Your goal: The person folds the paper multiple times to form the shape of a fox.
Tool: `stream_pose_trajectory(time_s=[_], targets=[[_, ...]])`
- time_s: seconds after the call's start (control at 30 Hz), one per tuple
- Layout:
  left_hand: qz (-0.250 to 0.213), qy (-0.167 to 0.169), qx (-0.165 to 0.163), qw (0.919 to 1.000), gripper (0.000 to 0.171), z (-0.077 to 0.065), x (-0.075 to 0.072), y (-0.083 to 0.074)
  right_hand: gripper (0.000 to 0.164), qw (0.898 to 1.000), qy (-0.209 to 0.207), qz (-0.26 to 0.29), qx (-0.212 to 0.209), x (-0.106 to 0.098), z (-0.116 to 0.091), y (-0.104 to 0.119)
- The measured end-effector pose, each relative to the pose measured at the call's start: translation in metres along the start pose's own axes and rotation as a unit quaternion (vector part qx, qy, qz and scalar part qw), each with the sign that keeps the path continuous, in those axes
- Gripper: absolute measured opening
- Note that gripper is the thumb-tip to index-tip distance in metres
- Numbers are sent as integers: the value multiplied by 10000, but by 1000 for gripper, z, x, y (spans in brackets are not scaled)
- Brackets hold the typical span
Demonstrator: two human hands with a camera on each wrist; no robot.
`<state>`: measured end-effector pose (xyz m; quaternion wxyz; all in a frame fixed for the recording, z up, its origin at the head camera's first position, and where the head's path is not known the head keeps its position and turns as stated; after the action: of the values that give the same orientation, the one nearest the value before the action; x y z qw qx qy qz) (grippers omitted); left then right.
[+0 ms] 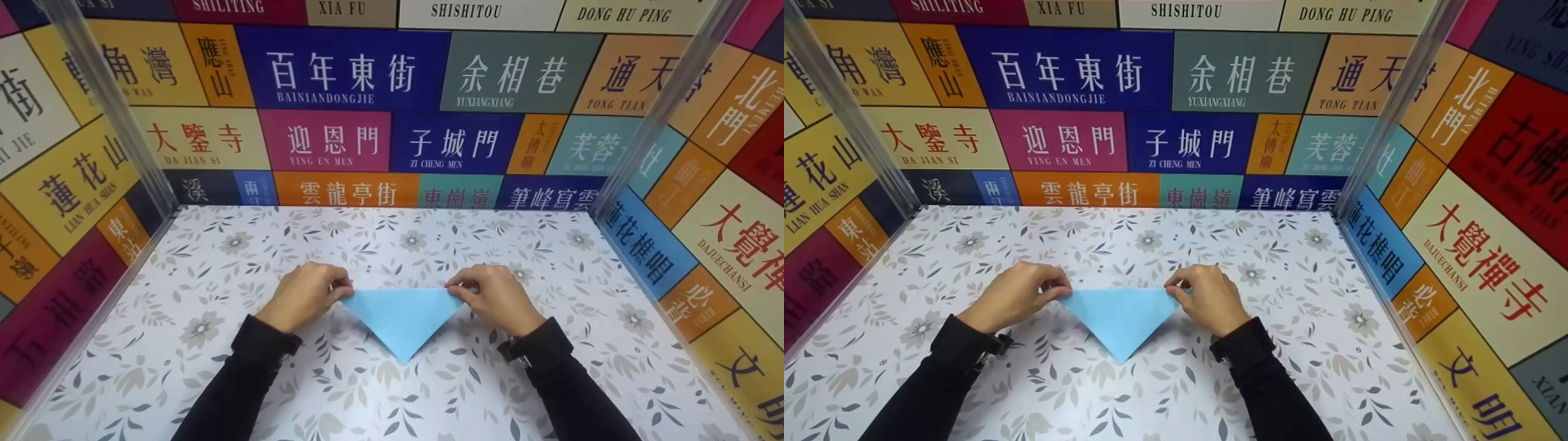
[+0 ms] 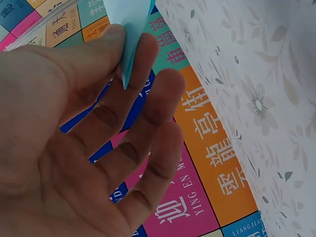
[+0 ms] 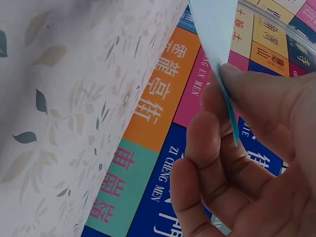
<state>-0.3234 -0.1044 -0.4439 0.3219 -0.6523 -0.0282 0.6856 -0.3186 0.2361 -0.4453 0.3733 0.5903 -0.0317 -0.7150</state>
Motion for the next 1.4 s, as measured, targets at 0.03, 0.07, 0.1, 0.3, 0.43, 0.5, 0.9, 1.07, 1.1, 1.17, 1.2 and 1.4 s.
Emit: stream_pose_trajectory(time_s=[0.03,0.07,0.1,0.3,0.43,0.5,0.9,1.07,1.1,1.17,1.2,1.4], targets=[[25,42,19,10000,4,0,1,1,9,10000,47,-60,3,1,0,0],[51,77,38,10000,4,1,3,1,10,9999,92,-118,16,3,0,-1],[78,107,37,9999,4,1,4,2,11,9997,143,-168,39,4,0,-1],[92,322,-46,9994,4,2,13,5,13,9980,464,-293,299,14,-1,-3],[94,510,-217,9984,6,2,20,8,12,9968,531,-439,400,19,-2,-4],[166,558,-272,9979,6,2,23,9,11,9962,542,-529,421,21,-3,-3],[339,673,-292,9967,7,1,37,13,10,9944,631,-712,451,34,-5,-2],[280,685,-276,9969,7,2,39,13,8,9934,608,-836,492,37,-6,-5],[270,692,-289,9968,7,1,39,14,8,9934,603,-849,488,38,-6,-6],[267,716,-324,9966,6,1,40,14,7,9934,594,-861,469,39,-6,-6],[275,728,-339,9964,6,1,40,15,7,9934,595,-865,460,39,-6,-7],[329,729,-322,9963,5,2,42,17,8,9932,592,-901,449,41,-6,-8]])
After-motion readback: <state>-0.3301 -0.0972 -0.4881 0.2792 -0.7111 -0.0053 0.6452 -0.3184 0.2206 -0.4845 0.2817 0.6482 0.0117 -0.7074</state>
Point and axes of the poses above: each hand's wrist, its own z-axis towards the middle knuckle, its own x-axis out of the palm, y = z × x, the point moved 5 cm from there along z, towards the middle knuckle, and after that the axes turned 3 degrees about y, right-handed, at the moved point
